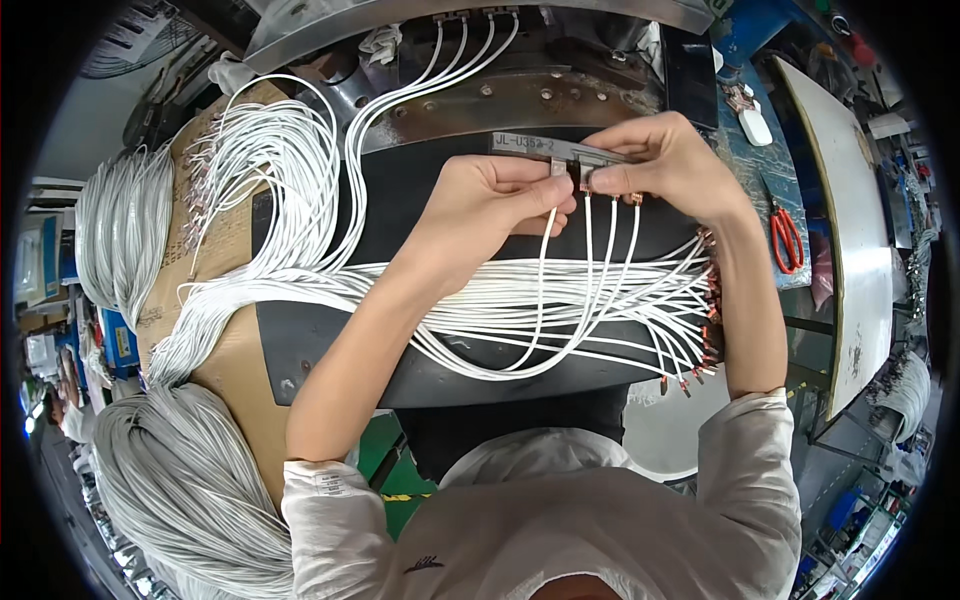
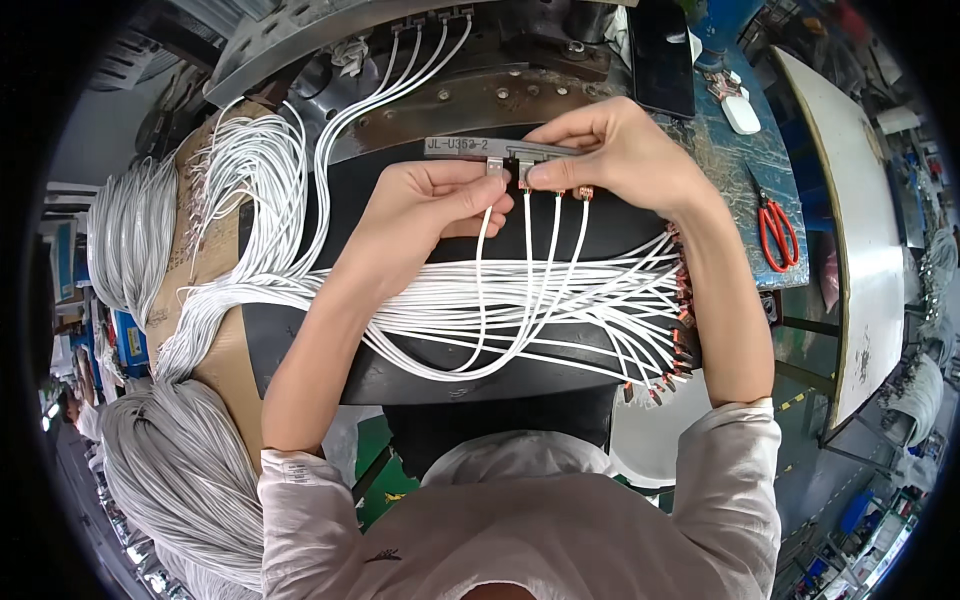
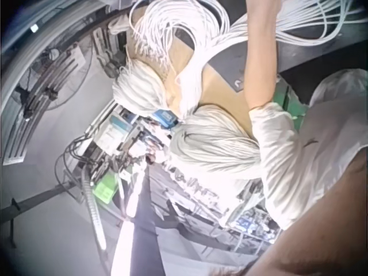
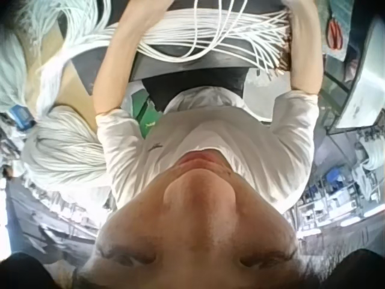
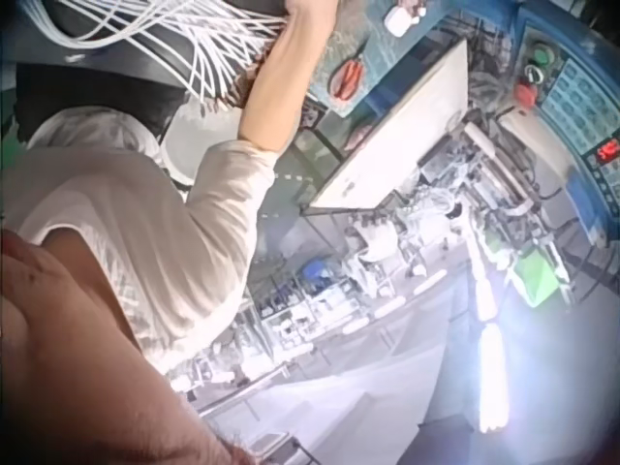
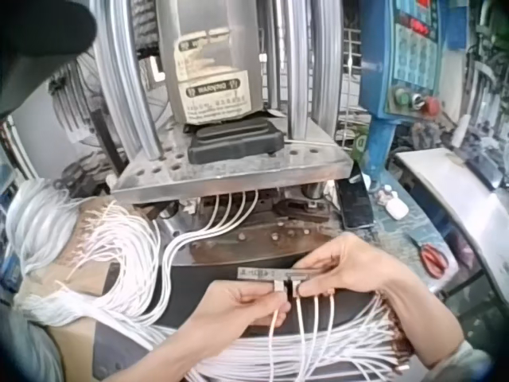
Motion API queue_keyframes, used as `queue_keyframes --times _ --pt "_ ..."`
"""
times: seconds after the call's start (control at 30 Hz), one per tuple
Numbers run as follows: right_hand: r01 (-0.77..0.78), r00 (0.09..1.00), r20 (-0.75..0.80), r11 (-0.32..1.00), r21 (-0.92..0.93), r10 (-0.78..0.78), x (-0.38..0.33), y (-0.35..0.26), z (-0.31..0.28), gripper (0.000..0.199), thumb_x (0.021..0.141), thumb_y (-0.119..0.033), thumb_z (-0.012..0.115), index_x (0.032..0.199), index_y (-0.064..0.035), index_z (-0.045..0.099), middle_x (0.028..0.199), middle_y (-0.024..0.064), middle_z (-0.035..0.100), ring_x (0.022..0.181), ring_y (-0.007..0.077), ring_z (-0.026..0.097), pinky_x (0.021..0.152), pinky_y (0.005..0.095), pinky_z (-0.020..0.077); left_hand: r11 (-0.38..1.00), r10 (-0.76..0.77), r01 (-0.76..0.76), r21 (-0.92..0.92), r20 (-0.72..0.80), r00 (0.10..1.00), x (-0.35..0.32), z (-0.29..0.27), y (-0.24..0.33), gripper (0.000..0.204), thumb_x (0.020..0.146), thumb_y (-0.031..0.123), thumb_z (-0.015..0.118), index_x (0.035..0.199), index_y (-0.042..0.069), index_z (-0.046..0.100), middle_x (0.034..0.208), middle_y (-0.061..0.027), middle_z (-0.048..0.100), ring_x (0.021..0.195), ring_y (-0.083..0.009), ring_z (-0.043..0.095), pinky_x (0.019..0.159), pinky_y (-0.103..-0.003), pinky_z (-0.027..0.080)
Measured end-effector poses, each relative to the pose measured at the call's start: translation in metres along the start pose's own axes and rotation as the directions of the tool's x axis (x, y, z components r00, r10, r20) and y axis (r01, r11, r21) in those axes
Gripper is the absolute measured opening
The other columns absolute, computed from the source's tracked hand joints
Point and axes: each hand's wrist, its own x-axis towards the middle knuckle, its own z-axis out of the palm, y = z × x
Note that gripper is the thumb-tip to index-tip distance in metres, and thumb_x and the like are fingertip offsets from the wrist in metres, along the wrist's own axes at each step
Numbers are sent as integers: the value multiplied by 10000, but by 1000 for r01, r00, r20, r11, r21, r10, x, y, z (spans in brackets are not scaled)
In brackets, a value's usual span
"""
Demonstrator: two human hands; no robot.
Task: The person fits cable ends into a metal fixture by hand, loads the fixture into a molding press, and operates the machine to process the cables before repeating the procedure.
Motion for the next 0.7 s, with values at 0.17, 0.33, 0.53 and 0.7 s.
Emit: queue_keyframes --times 0.17,0.33,0.53,0.7 --pt "129 991 65 956 -264 -115 27 2 -13 328 826 -38 780 1146 5 724 904 96 729 749 85 627 586 215 479 983 31 -7 185 -129 991 4 -9 18 272 909 170 735 1093 -30 727 914 -120 730 804 -141 681 704 -274 552" --pt "301 910 -39 723 -622 -413 60 -6 -13 333 863 -73 744 1191 -38 702 1037 109 699 894 134 634 683 255 512 395 539 -161 904 -87 838 10 -34 23 228 839 165 757 1019 26 741 910 -152 711 861 -254 681 723 -378 549" --pt "454 821 -326 883 -123 -468 147 0 -51 276 936 -220 635 1145 -42 661 1052 110 683 983 236 660 854 361 515 -296 856 56 954 239 459 81 -43 22 195 815 127 712 991 44 696 946 -125 663 1020 -348 627 763 -519 528" --pt "339 469 -161 346 -875 -868 193 25 -56 249 943 -234 635 1116 -59 674 1020 136 697 1002 285 657 895 354 500 -254 844 14 967 214 491 104 -42 18 172 829 135 693 984 60 691 933 -122 647 954 -357 619 801 -490 515"
